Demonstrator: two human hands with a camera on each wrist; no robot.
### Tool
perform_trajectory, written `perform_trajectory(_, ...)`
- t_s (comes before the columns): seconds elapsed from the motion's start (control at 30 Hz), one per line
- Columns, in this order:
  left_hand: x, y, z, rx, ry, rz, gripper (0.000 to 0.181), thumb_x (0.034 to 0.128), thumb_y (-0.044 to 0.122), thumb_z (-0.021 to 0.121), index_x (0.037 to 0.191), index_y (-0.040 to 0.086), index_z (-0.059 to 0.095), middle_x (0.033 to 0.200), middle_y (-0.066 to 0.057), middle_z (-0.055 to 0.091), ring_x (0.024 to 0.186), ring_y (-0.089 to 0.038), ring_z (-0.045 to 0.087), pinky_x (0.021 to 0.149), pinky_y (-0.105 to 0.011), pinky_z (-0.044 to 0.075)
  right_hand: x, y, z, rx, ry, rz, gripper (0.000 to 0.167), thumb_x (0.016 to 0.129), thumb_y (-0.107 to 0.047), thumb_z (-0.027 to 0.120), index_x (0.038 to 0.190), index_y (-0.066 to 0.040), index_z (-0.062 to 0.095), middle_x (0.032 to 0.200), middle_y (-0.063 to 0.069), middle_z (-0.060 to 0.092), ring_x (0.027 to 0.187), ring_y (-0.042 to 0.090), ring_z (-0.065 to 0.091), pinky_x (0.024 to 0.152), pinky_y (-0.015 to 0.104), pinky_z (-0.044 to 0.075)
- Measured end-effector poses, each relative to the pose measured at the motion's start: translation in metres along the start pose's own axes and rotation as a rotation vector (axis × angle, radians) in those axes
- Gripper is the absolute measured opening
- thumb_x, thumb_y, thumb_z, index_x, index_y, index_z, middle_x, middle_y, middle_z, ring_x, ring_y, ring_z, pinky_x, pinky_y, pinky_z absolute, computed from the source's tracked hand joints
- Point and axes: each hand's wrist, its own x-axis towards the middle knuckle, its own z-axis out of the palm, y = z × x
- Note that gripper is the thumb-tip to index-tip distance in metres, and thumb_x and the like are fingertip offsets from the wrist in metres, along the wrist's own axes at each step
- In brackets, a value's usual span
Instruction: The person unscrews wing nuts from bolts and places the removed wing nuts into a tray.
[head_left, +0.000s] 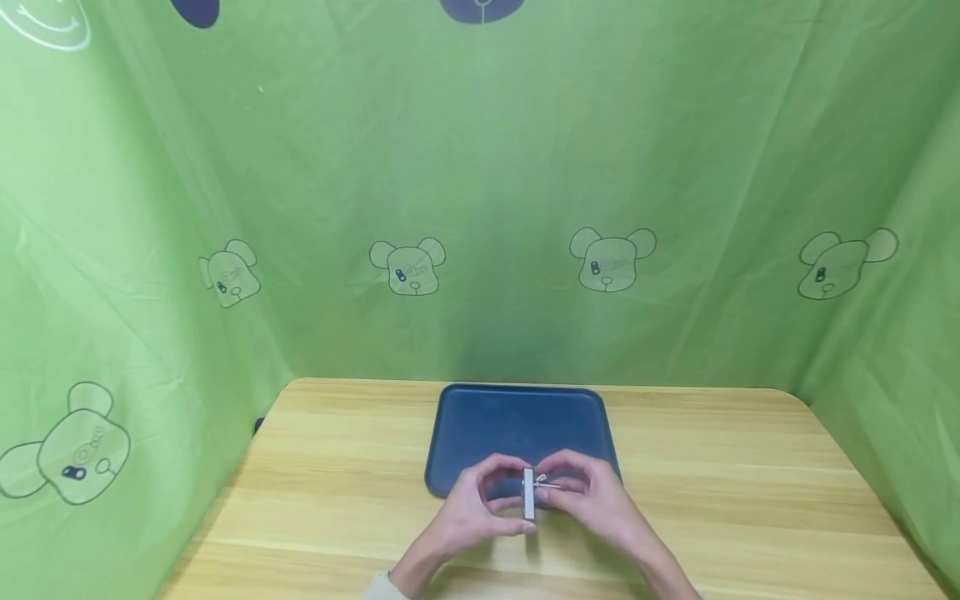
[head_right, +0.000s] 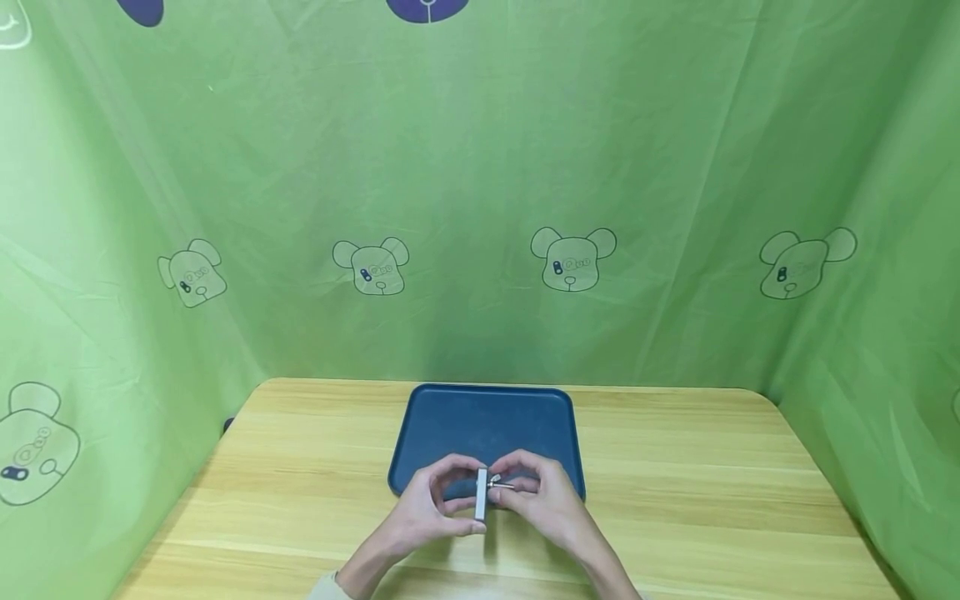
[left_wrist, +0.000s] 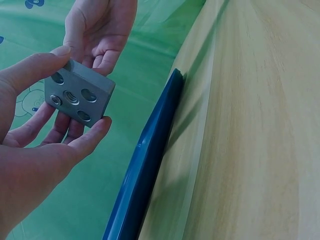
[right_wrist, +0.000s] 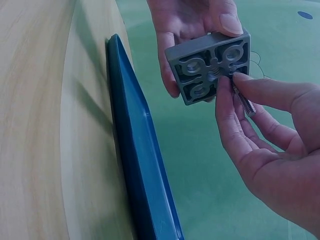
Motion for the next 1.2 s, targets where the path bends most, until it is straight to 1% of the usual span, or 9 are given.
perform_trajectory(0.2,0.0000,0.0009,-0.0001,0.006,0.002,0.003,0.066,0.0697,-0.017,0.081,0.130,-0.004,0.058,0.133,-0.016,0.057,0.127,-0.042,0.055,0.106,-0.046,0.056,-0.0003,-0.0010,0.0008,0.013,0.011,0.011,0.030,0.087,-0.007,0.081,0.113,0.001,0.068,0.115,0.020,0.068,0.100,0.023,0.074,0.087,0.031,0.065)
perform_trajectory(0.43,0.0007,0.0007,-0.0015,0.003,-0.005,0.019,0.068,0.0711,-0.016,0.081,0.132,-0.012,0.053,0.136,-0.028,0.052,0.125,-0.031,0.058,0.106,-0.045,0.055,-0.0010,-0.0012,0.0015,0.034,-0.007,-0.040,0.023,0.089,-0.001,0.076,0.109,0.003,0.065,0.114,0.023,0.065,0.097,0.025,0.075,0.085,0.032,0.066)
perform_trajectory(0.5,0.0010,0.0005,-0.0018,0.001,-0.003,0.025,0.067,0.0716,-0.016,0.081,0.132,-0.011,0.054,0.136,-0.026,0.053,0.125,-0.033,0.058,0.106,-0.046,0.055,-0.0010,-0.0007,0.0018,0.045,-0.012,-0.052,0.022,0.089,0.002,0.075,0.108,0.003,0.065,0.114,0.024,0.064,0.098,0.026,0.074,0.085,0.033,0.066)
perform_trajectory(0.63,0.0009,0.0005,-0.0023,-0.003,0.002,0.033,0.065,0.0718,-0.016,0.081,0.131,-0.005,0.057,0.133,-0.016,0.057,0.126,-0.041,0.055,0.106,-0.047,0.056,-0.0010,0.0006,0.0020,0.066,-0.023,-0.071,0.021,0.089,0.005,0.072,0.108,0.005,0.064,0.115,0.026,0.062,0.101,0.025,0.074,0.087,0.035,0.066)
perform_trajectory(0.73,0.0004,0.0005,-0.0025,-0.004,-0.001,0.033,0.064,0.0718,-0.016,0.082,0.130,-0.002,0.059,0.133,-0.013,0.058,0.127,-0.043,0.054,0.106,-0.047,0.055,-0.0011,0.0015,0.0017,0.068,-0.035,-0.082,0.021,0.089,0.005,0.072,0.108,0.005,0.064,0.115,0.027,0.063,0.102,0.024,0.073,0.088,0.036,0.065)
perform_trajectory(0.9,0.0000,0.0005,-0.0025,-0.008,-0.005,0.035,0.065,0.0717,-0.016,0.081,0.131,-0.007,0.056,0.133,-0.014,0.058,0.127,-0.041,0.055,0.106,-0.048,0.055,-0.0010,0.0030,-0.0005,0.061,-0.085,-0.128,0.022,0.091,0.011,0.063,0.112,0.005,0.062,0.117,0.027,0.061,0.101,0.025,0.073,0.088,0.040,0.066)
perform_trajectory(1.03,-0.0003,0.0013,-0.0024,-0.006,-0.001,0.030,0.065,0.0716,-0.016,0.081,0.131,-0.005,0.057,0.133,-0.014,0.059,0.127,-0.038,0.055,0.106,-0.048,0.055,-0.0008,0.0031,-0.0022,0.060,-0.139,-0.177,0.032,0.088,0.019,0.050,0.116,0.007,0.059,0.121,0.029,0.057,0.103,0.027,0.071,0.087,0.044,0.065)
perform_trajectory(1.1,-0.0006,0.0021,-0.0023,-0.004,0.001,0.020,0.066,0.0711,-0.016,0.081,0.131,-0.002,0.058,0.133,-0.013,0.059,0.128,-0.038,0.055,0.106,-0.048,0.055,-0.0012,0.0025,-0.0024,0.071,-0.152,-0.175,0.036,0.086,0.021,0.046,0.117,0.007,0.059,0.123,0.030,0.056,0.104,0.026,0.071,0.089,0.045,0.065)
perform_trajectory(1.2,-0.0005,0.0024,-0.0020,-0.005,0.003,0.015,0.066,0.0712,-0.016,0.081,0.131,-0.003,0.058,0.133,-0.014,0.059,0.128,-0.041,0.053,0.106,-0.048,0.055,-0.0015,0.0015,-0.0021,0.087,-0.154,-0.156,0.035,0.088,0.021,0.044,0.118,0.008,0.059,0.124,0.031,0.056,0.105,0.027,0.070,0.091,0.046,0.064)
